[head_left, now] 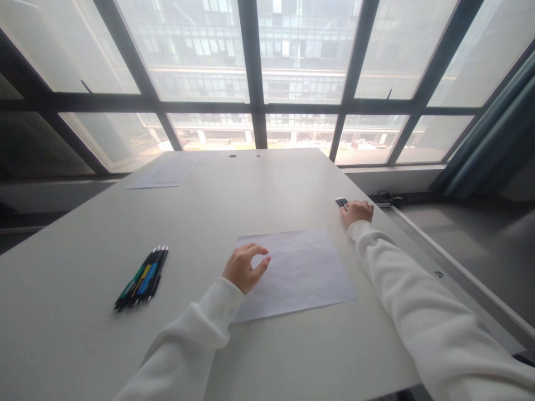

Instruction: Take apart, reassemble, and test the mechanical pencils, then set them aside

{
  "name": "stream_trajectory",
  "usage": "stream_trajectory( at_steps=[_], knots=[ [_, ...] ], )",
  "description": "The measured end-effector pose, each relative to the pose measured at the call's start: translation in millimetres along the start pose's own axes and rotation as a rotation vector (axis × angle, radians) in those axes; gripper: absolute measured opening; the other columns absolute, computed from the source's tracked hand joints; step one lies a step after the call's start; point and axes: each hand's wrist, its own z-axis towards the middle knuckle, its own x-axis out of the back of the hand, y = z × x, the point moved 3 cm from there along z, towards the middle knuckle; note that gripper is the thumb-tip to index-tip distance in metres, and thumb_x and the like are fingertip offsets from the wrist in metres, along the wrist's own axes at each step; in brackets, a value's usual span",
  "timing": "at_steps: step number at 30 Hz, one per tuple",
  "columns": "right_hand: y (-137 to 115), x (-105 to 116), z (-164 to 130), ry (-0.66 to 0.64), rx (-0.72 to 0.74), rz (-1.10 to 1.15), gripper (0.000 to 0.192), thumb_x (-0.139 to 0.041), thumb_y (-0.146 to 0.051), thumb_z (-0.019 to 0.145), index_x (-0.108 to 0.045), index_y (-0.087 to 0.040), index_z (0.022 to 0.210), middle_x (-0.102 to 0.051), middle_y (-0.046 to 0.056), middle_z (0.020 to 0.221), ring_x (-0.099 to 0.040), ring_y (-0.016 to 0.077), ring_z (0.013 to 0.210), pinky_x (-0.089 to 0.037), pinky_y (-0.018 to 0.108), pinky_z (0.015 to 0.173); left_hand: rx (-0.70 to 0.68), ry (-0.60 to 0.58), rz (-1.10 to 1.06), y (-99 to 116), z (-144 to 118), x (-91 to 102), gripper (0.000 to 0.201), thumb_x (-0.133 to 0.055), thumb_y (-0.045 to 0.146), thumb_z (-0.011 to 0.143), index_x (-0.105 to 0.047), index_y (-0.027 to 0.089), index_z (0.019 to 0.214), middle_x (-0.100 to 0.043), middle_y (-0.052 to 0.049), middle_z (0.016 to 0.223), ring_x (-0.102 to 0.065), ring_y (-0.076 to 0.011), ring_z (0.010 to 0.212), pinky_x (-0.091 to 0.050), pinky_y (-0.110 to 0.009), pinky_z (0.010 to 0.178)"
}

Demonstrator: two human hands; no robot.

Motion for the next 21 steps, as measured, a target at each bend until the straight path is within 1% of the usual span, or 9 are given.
stream_trajectory(
  at_steps=[3,6,9,12,15,17,19,21],
  knots=[
    [-0.6,12.1,-2.2,0.046,0.029,0.036,0.034,-0.04,-0.035,0.078,-0.065,-0.015,0.089,-0.062,0.013,0.093,-0.043,0.0289,0.092,-0.023,0.04,0.076,0.009,-0.007,0.002,1.8,0.4,-0.4,0.016,-0.051,0.029,0.078,-0.062,0.019,0.081,-0.064,-0.005,0.082,-0.06,-0.0185,0.079,-0.045,-0.032,0.077],
    [-3.7,29.1,-10.7,0.097,0.092,0.085,0.035,-0.038,-0.036,0.079,-0.065,-0.015,0.088,-0.063,0.012,0.091,-0.044,0.0286,0.09,-0.022,0.04,0.076,0.025,-0.001,0.01,4.6,0.0,-1.1,0.015,-0.051,0.029,0.077,-0.062,0.019,0.08,-0.064,-0.005,0.08,-0.059,-0.0187,0.079,-0.045,-0.032,0.076],
    [-10.4,49.1,-27.7,0.149,0.186,0.172,0.033,-0.039,-0.036,0.079,-0.065,-0.016,0.082,-0.064,0.01,0.083,-0.046,0.0267,0.086,-0.023,0.038,0.076,0.082,0.0,0.062,2.7,-1.0,0.6,0.017,-0.052,0.031,0.076,-0.062,0.019,0.08,-0.064,-0.004,0.077,-0.058,-0.0175,0.072,-0.045,-0.031,0.073],
    [-19.8,68.7,-51.7,0.176,0.312,0.286,0.028,-0.043,-0.035,0.078,-0.065,-0.018,0.074,-0.063,0.006,0.074,-0.05,0.0231,0.079,-0.025,0.036,0.076,0.165,-0.014,0.138,-9.0,-1.7,10.7,0.019,-0.051,0.033,0.076,-0.062,0.021,0.085,-0.065,-0.002,0.08,-0.057,-0.0159,0.066,-0.044,-0.03,0.069],
    [-29.5,84.8,-78.7,0.196,0.442,0.407,0.024,-0.046,-0.032,0.078,-0.064,-0.019,0.07,-0.062,0.004,0.069,-0.052,0.0203,0.074,-0.028,0.034,0.077,0.342,0.001,0.258,-34.3,-3.7,35.7,0.02,-0.051,0.034,0.075,-0.063,0.022,0.085,-0.066,-0.002,0.08,-0.059,-0.0173,0.068,-0.044,-0.029,0.068],
    [-35.1,91.7,-95.6,0.194,0.521,0.489,0.021,-0.047,-0.03,0.078,-0.063,-0.019,0.068,-0.061,0.003,0.066,-0.054,0.0189,0.07,-0.03,0.033,0.077,0.488,0.025,0.369,-56.6,-8.2,59.4,0.02,-0.05,0.032,0.074,-0.063,0.023,0.086,-0.067,-0.003,0.08,-0.06,-0.0196,0.074,-0.043,-0.03,0.069],
    [-40.1,94.5,-109.2,0.167,0.6,0.553,0.019,-0.049,-0.028,0.077,-0.062,-0.019,0.066,-0.06,0.002,0.063,-0.054,0.0174,0.066,-0.033,0.032,0.074,0.665,0.086,0.513,-80.5,-17.4,86.5,0.021,-0.049,0.028,0.073,-0.063,0.023,0.087,-0.068,-0.004,0.083,-0.061,-0.0223,0.079,-0.043,-0.031,0.07],
    [-44.1,94.4,-118.6,0.129,0.68,0.608,0.018,-0.05,-0.027,0.077,-0.062,-0.019,0.067,-0.061,0.001,0.062,-0.055,0.0164,0.064,-0.034,0.031,0.072,0.846,0.133,0.627,-103.0,-30.7,110.6,0.023,-0.05,0.028,0.071,-0.063,0.023,0.09,-0.067,-0.008,0.093,-0.06,-0.0249,0.083,-0.043,-0.033,0.07]
  ],
)
